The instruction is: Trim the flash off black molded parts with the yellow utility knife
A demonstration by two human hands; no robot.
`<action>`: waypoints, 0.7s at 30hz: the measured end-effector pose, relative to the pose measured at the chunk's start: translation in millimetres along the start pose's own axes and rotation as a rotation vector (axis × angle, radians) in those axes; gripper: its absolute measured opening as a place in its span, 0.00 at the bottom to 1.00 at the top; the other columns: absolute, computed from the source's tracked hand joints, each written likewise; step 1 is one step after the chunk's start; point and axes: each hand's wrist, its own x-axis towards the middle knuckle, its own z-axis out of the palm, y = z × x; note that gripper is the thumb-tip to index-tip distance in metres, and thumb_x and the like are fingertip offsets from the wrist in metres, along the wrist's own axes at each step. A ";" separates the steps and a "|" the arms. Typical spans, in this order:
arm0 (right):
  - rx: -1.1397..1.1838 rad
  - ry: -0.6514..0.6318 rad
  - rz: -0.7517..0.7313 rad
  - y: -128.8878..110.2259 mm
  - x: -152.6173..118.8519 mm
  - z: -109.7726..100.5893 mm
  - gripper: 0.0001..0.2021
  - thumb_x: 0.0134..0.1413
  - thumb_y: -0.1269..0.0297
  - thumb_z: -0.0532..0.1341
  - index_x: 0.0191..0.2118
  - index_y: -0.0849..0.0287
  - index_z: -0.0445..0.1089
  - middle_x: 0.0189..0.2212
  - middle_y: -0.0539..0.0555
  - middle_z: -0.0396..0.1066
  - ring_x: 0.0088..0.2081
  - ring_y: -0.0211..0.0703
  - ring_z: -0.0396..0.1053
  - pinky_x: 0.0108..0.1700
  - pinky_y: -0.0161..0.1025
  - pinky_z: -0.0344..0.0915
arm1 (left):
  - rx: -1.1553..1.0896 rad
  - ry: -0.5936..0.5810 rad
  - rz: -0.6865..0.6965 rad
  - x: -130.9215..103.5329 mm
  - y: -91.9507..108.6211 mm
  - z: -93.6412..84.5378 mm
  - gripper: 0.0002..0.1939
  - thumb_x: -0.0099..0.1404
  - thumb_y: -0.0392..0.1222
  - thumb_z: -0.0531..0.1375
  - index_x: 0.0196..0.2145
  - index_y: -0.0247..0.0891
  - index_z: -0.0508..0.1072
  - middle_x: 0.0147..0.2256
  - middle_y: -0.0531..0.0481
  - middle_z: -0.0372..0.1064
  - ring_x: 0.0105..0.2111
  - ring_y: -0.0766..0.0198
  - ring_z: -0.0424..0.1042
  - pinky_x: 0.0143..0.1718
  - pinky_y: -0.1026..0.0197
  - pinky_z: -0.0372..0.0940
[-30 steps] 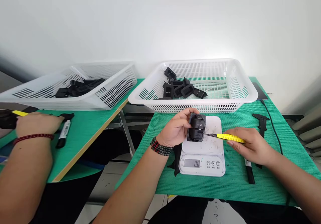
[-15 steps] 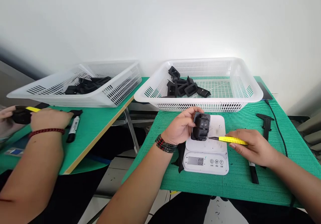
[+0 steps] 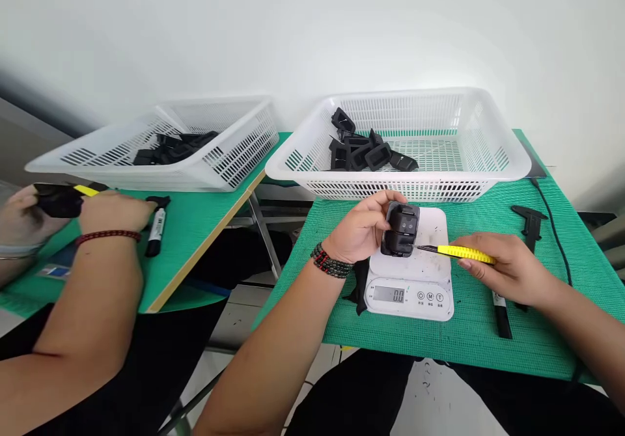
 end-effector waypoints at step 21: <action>-0.023 -0.019 -0.005 1.3 -2.7 -1.1 0.11 0.70 0.63 0.59 0.53 0.53 0.74 0.40 0.56 0.81 0.35 0.45 0.78 0.35 0.37 0.73 | -0.009 -0.006 0.023 0.9 0.7 -1.5 0.23 0.48 0.26 0.60 0.43 0.38 0.74 0.33 0.51 0.72 0.29 0.64 0.71 0.27 0.62 0.66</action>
